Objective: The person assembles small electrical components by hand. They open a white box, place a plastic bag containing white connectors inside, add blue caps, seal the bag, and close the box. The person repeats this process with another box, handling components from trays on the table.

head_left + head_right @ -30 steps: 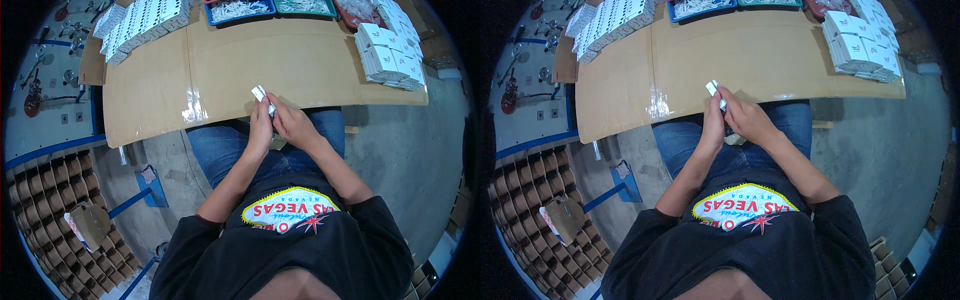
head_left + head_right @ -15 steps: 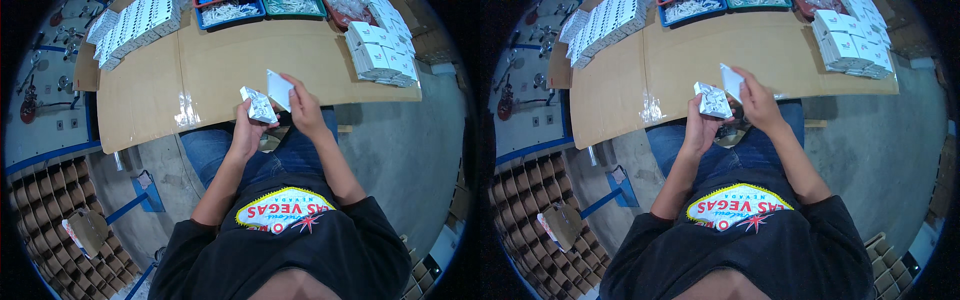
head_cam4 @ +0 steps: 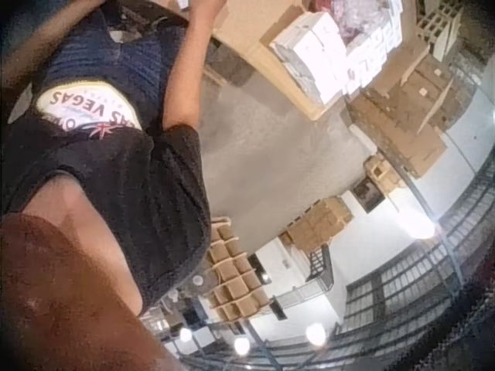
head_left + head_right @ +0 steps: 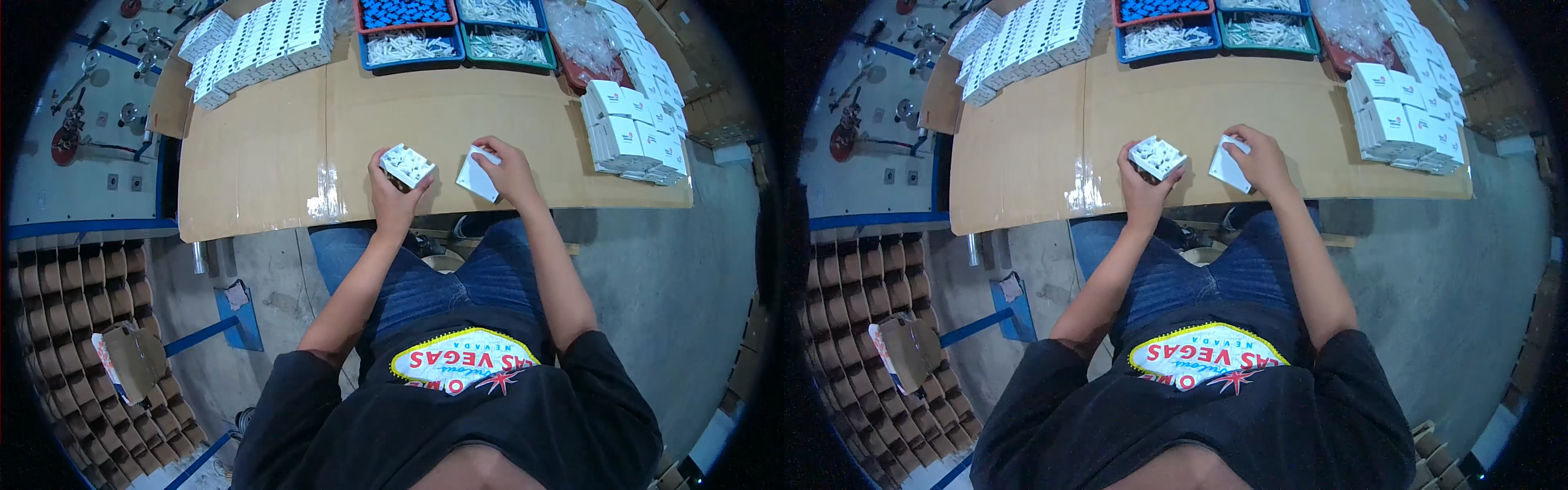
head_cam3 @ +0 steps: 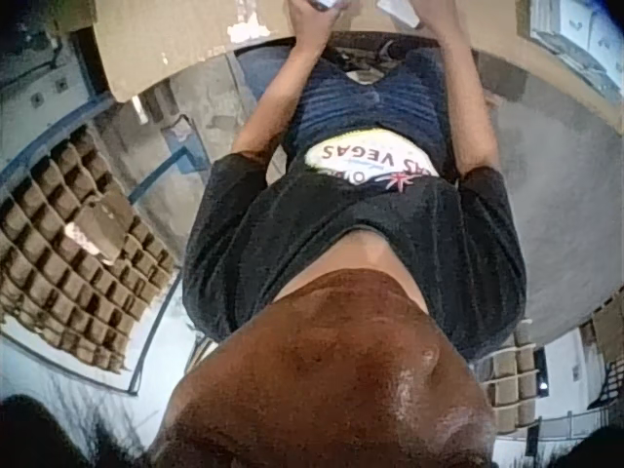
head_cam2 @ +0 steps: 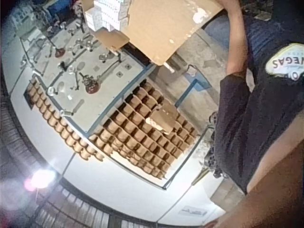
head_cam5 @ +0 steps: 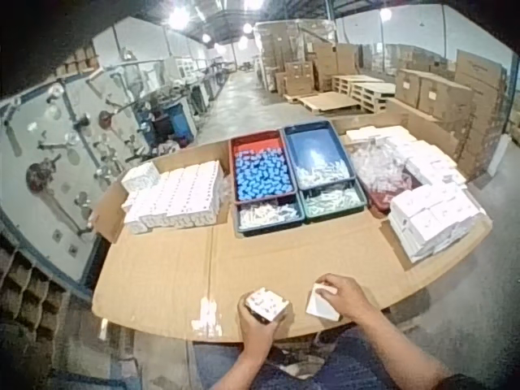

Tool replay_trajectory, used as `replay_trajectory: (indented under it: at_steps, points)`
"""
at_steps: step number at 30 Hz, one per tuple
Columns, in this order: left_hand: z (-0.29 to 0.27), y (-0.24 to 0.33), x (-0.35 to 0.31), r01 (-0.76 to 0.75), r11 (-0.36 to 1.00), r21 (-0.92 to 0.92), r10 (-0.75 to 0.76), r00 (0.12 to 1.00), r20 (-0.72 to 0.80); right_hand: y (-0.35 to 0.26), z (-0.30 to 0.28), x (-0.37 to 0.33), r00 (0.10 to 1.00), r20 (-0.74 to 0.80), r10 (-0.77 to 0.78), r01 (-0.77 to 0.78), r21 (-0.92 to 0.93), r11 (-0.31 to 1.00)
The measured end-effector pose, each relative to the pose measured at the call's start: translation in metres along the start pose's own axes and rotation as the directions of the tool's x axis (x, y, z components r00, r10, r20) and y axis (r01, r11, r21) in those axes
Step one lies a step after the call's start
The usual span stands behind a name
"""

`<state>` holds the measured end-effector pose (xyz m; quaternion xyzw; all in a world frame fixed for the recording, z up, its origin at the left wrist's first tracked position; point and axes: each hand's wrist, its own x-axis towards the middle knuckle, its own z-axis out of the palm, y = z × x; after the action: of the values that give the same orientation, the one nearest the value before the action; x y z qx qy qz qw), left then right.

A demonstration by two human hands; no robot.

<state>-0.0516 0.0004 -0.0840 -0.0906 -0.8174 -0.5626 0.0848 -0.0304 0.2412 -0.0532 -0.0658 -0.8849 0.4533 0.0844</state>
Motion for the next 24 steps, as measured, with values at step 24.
replay_trajectory:
  at_steps: [24]
  points:
    - [0.012, -0.001, 0.008, -0.056, 0.795, 0.603, 0.036, 0.998, 0.045, 0.042, 0.013, -0.031, 0.943, -0.216, -0.253, 0.148, -0.408, 0.901]
